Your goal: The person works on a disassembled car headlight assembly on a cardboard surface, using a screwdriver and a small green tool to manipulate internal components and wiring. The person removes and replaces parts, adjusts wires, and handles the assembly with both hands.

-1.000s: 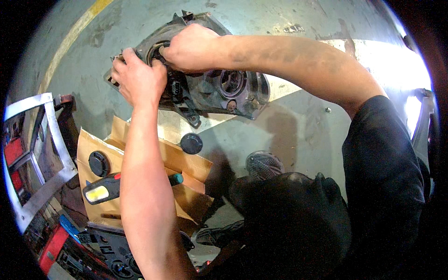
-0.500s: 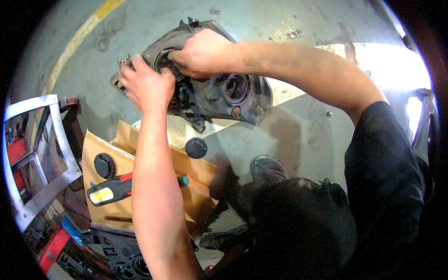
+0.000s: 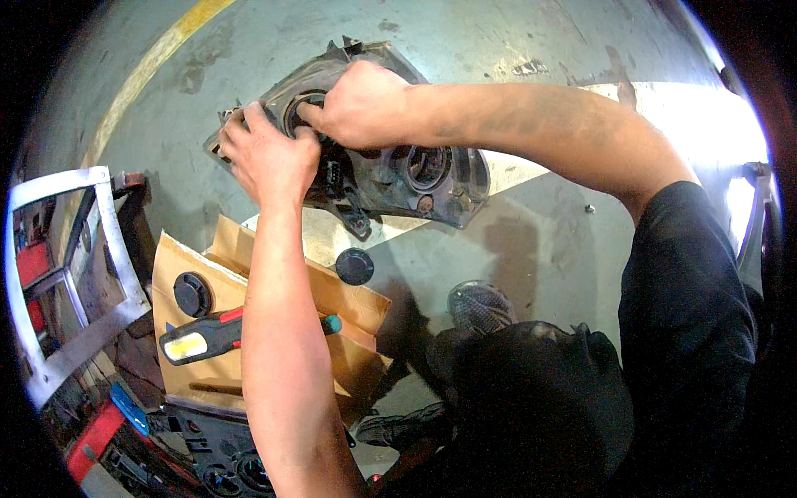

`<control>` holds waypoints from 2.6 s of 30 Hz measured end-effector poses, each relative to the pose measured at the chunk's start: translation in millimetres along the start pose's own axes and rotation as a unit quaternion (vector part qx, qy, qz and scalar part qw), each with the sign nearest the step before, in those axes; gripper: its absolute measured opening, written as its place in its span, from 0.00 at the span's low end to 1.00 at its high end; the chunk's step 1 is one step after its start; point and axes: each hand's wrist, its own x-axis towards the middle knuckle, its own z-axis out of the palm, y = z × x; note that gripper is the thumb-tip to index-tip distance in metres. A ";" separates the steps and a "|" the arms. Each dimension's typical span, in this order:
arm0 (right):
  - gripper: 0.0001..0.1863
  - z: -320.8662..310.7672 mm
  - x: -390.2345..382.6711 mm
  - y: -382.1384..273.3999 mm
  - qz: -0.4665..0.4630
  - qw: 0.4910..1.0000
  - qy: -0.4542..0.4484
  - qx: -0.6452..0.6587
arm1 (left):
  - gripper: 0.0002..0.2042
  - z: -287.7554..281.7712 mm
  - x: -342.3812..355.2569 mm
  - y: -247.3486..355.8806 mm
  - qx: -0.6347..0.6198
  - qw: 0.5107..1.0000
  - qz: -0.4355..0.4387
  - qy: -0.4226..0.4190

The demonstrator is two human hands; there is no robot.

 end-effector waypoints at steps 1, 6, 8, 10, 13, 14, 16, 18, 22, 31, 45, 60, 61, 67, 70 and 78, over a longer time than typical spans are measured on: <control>0.16 -1.7 2.2 -3.5 0.002 1.000 -0.008 0.000 | 0.32 -0.6 -0.7 0.2 -0.004 1.000 -0.002 0.002; 0.14 2.8 8.7 -4.4 -0.004 0.999 -0.021 -0.039 | 0.33 -2.6 -1.1 1.6 -0.027 0.999 -0.007 -0.021; 0.12 2.6 4.9 -2.4 -0.004 0.999 -0.021 -0.028 | 0.34 -2.2 0.1 0.2 -0.046 0.998 -0.012 -0.035; 0.12 3.0 -2.5 1.8 -0.002 1.000 -0.019 -0.016 | 0.33 3.3 2.1 -4.9 -0.071 0.997 -0.010 -0.033; 0.13 0.1 -0.3 5.5 0.016 1.000 -0.023 0.005 | 0.28 28.1 10.5 -48.5 -0.143 0.988 0.042 -0.037; 0.14 -1.2 -1.7 5.7 0.019 0.999 -0.029 0.011 | 0.27 28.3 11.8 -51.3 -0.172 0.983 0.048 -0.042; 0.16 -3.3 -3.9 2.4 0.052 0.996 -0.026 0.069 | 0.25 27.9 15.7 -57.1 -0.220 0.973 0.043 -0.063; 0.17 -2.0 -1.2 -0.1 0.106 0.986 -0.028 0.122 | 0.24 25.9 17.7 -52.7 -0.237 0.968 0.029 -0.074; 0.19 2.3 2.2 -8.8 0.117 0.986 0.005 0.120 | 0.23 16.0 9.7 -39.2 -0.239 0.969 0.013 -0.053; 0.13 15.8 -11.9 2.6 0.082 0.982 0.051 0.160 | 0.34 1.0 3.1 -26.3 -0.186 0.980 0.018 -0.070; 0.21 -12.6 13.0 -11.2 0.259 0.939 -0.053 0.219 | 0.42 -3.6 0.3 -27.5 -0.171 0.981 0.021 -0.088; 0.22 12.0 1.1 -10.0 0.224 0.944 0.053 0.238 | 0.41 -1.7 2.0 -31.0 -0.205 0.972 0.010 -0.117; 0.22 11.2 -1.3 -8.8 0.230 0.938 0.049 0.254 | 0.41 -1.4 1.7 -31.3 -0.210 0.971 0.013 -0.117; 0.21 18.3 -28.2 5.5 0.173 0.946 0.064 0.269 | 0.42 -5.9 1.2 -28.0 -0.210 0.971 0.017 -0.108; 0.20 11.1 -31.5 3.8 0.157 0.929 0.081 0.324 | 0.42 -5.4 0.1 -36.5 -0.212 0.971 0.015 -0.113; 0.17 24.2 -38.7 4.5 0.112 0.920 0.126 0.354 | 0.46 -26.9 5.8 -44.2 -0.204 0.965 0.080 -0.145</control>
